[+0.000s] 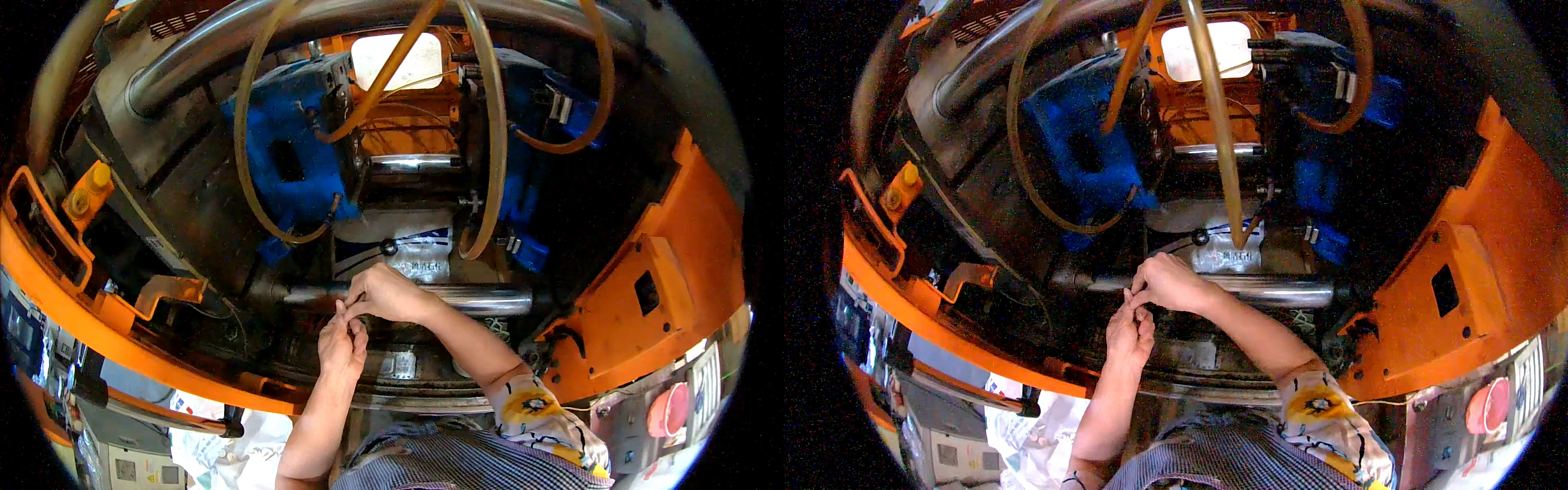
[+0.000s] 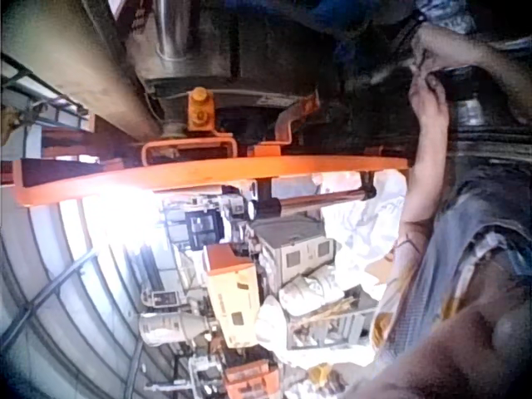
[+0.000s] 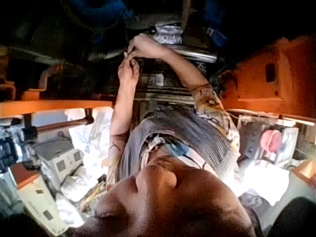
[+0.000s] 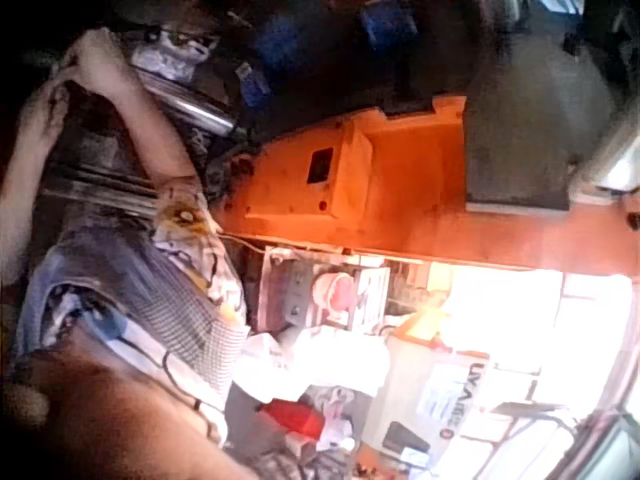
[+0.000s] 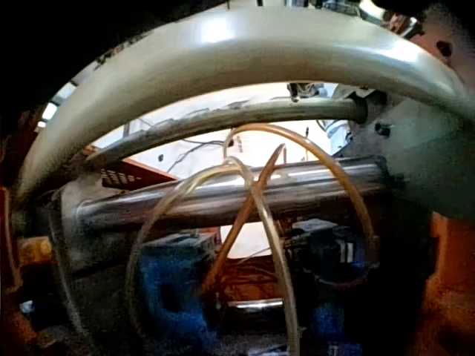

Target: The person picks small white plastic components from a pink bowl, assembles them by hand, and places the assembled units into a machine. They then operate the machine's control panel and retrieve the finished parts.

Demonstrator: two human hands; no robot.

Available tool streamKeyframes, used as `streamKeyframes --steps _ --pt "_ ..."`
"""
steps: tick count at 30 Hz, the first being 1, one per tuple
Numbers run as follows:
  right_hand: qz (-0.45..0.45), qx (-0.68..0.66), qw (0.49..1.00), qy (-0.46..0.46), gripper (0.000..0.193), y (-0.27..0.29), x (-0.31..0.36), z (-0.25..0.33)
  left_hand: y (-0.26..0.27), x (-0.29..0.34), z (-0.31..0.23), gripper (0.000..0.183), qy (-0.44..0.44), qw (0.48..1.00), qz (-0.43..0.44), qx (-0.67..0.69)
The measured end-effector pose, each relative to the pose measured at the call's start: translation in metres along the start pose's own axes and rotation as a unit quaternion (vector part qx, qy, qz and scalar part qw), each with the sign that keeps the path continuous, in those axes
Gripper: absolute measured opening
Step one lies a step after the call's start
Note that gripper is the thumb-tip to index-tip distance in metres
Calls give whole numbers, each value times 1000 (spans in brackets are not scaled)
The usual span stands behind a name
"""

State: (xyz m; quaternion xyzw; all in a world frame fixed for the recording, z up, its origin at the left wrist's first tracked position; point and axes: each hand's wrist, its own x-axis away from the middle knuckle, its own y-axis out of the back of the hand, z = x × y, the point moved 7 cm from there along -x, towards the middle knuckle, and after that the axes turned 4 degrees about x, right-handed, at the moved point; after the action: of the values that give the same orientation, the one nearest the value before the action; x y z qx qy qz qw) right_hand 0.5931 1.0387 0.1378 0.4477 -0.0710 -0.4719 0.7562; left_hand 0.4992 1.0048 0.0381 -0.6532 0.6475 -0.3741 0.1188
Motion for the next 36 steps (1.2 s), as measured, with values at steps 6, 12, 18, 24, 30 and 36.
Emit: streamKeyframes --steps 6,12,18,24,30,36 --pt "-14 19 996 86 12 1 -3 -1 0 -5 3 35 36 998 29 47" --pt "-405 -85 910 18 12 64 -64 -83 11 -1 -2 45 3 1000 8 30" --pt "-566 -118 805 -133 13 103 -148 -200 18 16 13 47 4 999 28 -33" --pt "-559 -51 805 -190 12 100 -165 -195 38 29 8 43 -2 998 -40 -57" --pt "-590 -31 794 -146 13 102 -168 -188 40 27 6 42 -1 997 -46 -69" --pt "-586 -52 788 -181 14 99 -173 -201 40 27 8 44 13 996 -52 -69"
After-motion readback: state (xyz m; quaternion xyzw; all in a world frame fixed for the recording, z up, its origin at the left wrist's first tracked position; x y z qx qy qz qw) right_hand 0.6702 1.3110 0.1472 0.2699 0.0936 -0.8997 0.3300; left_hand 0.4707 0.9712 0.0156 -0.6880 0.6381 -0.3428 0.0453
